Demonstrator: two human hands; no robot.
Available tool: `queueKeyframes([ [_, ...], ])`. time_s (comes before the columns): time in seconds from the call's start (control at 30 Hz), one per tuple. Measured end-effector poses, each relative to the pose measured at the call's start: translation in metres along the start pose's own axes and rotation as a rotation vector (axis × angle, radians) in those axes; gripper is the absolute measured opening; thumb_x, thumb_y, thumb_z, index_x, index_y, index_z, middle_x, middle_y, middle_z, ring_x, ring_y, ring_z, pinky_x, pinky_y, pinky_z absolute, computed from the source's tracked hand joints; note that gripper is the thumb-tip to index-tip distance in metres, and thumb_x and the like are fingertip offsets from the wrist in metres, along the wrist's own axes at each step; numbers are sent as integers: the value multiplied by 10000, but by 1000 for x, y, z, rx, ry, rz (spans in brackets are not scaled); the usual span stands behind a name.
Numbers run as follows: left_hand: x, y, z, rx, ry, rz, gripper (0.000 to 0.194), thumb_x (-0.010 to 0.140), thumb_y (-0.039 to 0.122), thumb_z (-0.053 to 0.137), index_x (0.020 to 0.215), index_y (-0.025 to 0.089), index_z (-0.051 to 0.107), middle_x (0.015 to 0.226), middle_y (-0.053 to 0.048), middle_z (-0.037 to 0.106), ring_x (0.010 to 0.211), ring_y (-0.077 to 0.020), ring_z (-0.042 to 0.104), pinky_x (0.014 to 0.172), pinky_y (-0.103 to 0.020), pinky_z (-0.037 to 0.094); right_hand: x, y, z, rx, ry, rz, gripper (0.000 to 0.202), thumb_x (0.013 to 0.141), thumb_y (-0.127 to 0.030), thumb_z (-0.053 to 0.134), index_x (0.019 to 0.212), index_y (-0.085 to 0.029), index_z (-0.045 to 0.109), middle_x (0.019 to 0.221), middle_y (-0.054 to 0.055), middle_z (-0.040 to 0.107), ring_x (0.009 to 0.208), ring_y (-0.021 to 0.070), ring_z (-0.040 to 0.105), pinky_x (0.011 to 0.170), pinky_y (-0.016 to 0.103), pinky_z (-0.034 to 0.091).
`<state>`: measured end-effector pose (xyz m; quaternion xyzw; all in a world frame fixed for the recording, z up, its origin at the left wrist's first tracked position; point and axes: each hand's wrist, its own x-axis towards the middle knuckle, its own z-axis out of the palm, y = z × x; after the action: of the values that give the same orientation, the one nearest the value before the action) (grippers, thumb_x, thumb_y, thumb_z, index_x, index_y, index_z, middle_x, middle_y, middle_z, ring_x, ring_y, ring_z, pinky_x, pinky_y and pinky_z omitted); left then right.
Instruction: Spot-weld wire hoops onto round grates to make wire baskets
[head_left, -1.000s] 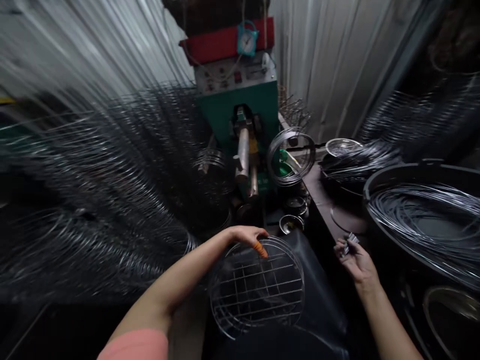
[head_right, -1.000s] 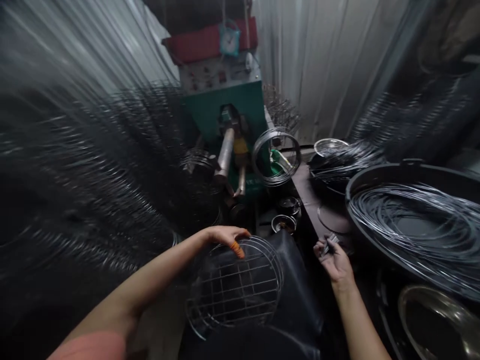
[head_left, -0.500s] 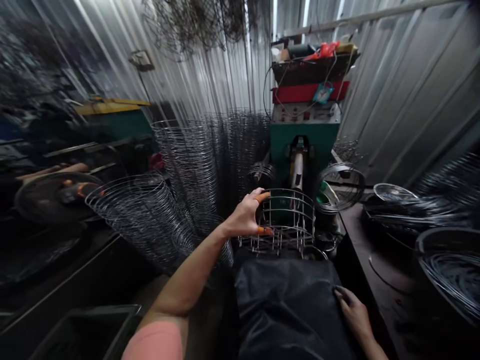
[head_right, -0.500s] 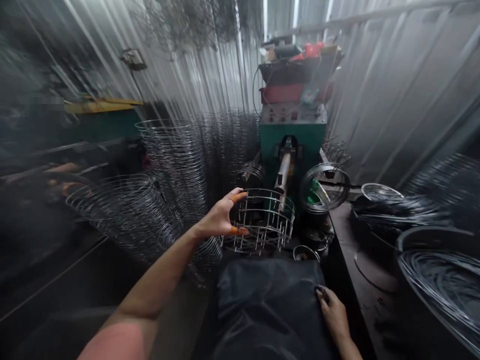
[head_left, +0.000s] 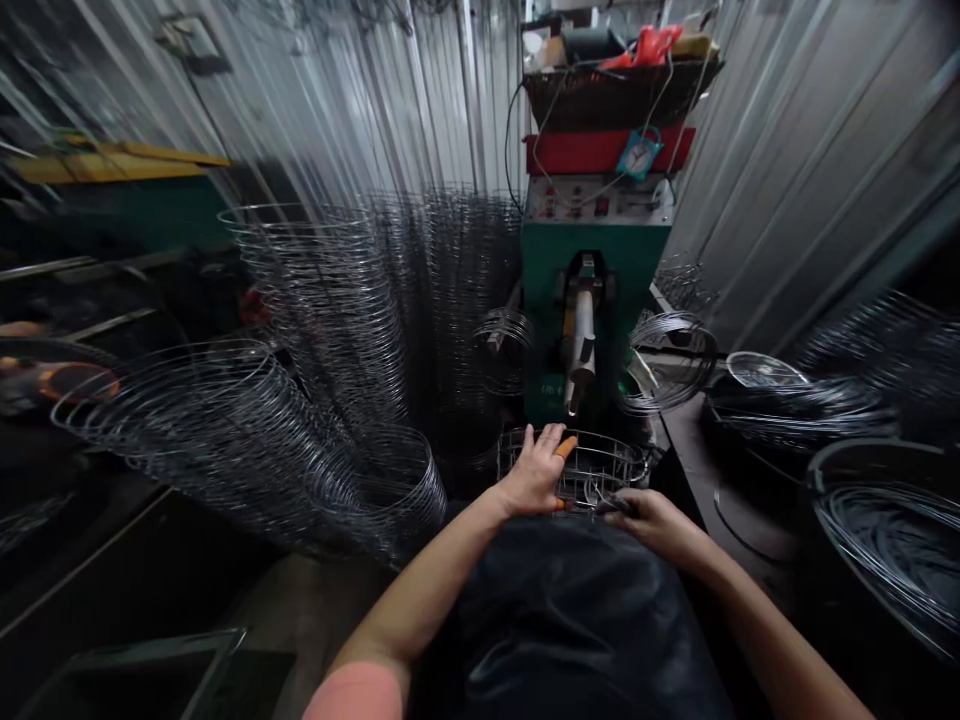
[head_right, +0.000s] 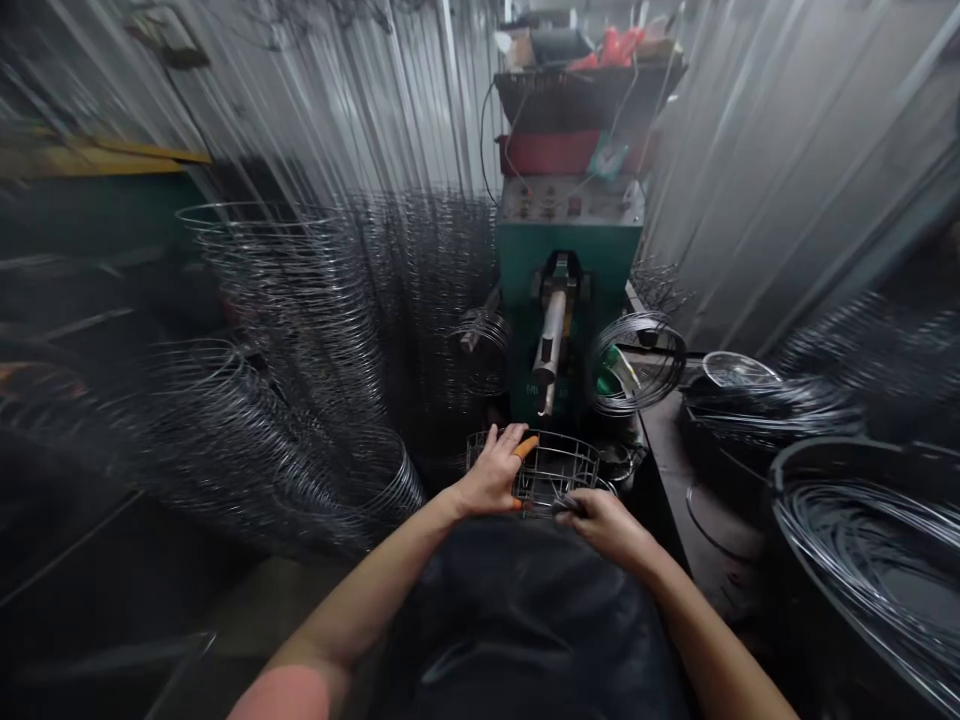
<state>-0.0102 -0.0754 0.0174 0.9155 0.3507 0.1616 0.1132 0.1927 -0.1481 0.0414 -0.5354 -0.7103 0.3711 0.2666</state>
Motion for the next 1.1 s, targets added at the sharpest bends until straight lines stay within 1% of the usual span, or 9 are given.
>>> queueKeyframes([
  [0.07, 6, -4, 4, -17, -10, -6, 995, 552, 420, 749, 1353, 76, 269, 1429, -281, 216, 1351, -390, 134, 1062, -601, 52, 18, 16, 10, -165, 89, -67, 183, 744, -345, 579, 668, -212, 680, 658, 21, 629, 640, 193, 576, 602, 277, 451],
  [0.17, 13, -14, 9, -47, -2, -45, 992, 553, 450, 740, 1347, 71, 283, 1426, -275, 224, 1346, -392, 147, 1063, -601, 73, 36, 33, 21, -276, 161, -141, 239, 793, -363, 544, 924, -231, 694, 911, 76, 655, 813, 236, 613, 730, 329, 471],
  [0.23, 16, -23, 12, -71, 20, -67, 993, 551, 462, 737, 1348, 85, 282, 1425, -261, 231, 1343, -389, 161, 1061, -605, 84, 41, 39, 23, -314, 139, -161, 370, 768, -373, 586, 1115, -251, 631, 1080, 90, 618, 914, 262, 605, 774, 352, 478],
  [0.3, 18, -32, 15, -92, 33, -71, 1003, 538, 463, 745, 1351, 107, 278, 1423, -246, 241, 1342, -381, 171, 1061, -607, 86, 44, 42, 24, -362, 105, -170, 480, 727, -298, 621, 1203, -271, 572, 1163, 87, 582, 957, 276, 597, 780, 361, 486],
  [0.4, 21, -42, 19, -131, 25, -81, 1036, 504, 480, 764, 1349, 125, 281, 1419, -245, 249, 1344, -374, 173, 1057, -614, 87, 50, 47, 25, -364, 60, -196, 473, 718, -132, 533, 1163, -276, 595, 1112, 73, 606, 935, 254, 610, 776, 345, 490],
  [0.47, 22, -47, 21, -167, 11, -98, 1053, 493, 489, 773, 1351, 136, 276, 1425, -247, 238, 1348, -373, 164, 1053, -620, 89, 55, 51, 27, -325, 51, -224, 424, 733, -95, 481, 1091, -267, 630, 1034, 69, 629, 899, 233, 619, 767, 328, 492],
  [0.63, 25, -58, 26, -213, -25, -123, 1090, 483, 508, 782, 1365, 142, 256, 1444, -246, 204, 1359, -367, 130, 1061, -609, 78, 63, 59, 32, -311, 76, -290, 258, 825, -177, 460, 988, -245, 648, 937, 78, 630, 828, 206, 625, 722, 294, 499],
  [0.87, 30, -69, 23, -248, -60, -165, 1094, 519, 525, 764, 1391, 165, 210, 1461, -227, 178, 1369, -343, 108, 1074, -583, 81, 75, 57, 32, -474, 90, -301, 248, 841, -135, 438, 1000, -187, 621, 990, 93, 625, 838, 184, 630, 706, 266, 500],
  [1.1, 48, -81, 19, -247, -53, -189, 1074, 516, 502, 771, 1382, 163, 234, 1458, -229, 185, 1368, -344, 117, 1070, -582, 104, 98, 56, 23, -523, 137, -290, 207, 856, -169, 454, 957, -204, 632, 925, 68, 646, 798, 173, 634, 679, 247, 486],
])
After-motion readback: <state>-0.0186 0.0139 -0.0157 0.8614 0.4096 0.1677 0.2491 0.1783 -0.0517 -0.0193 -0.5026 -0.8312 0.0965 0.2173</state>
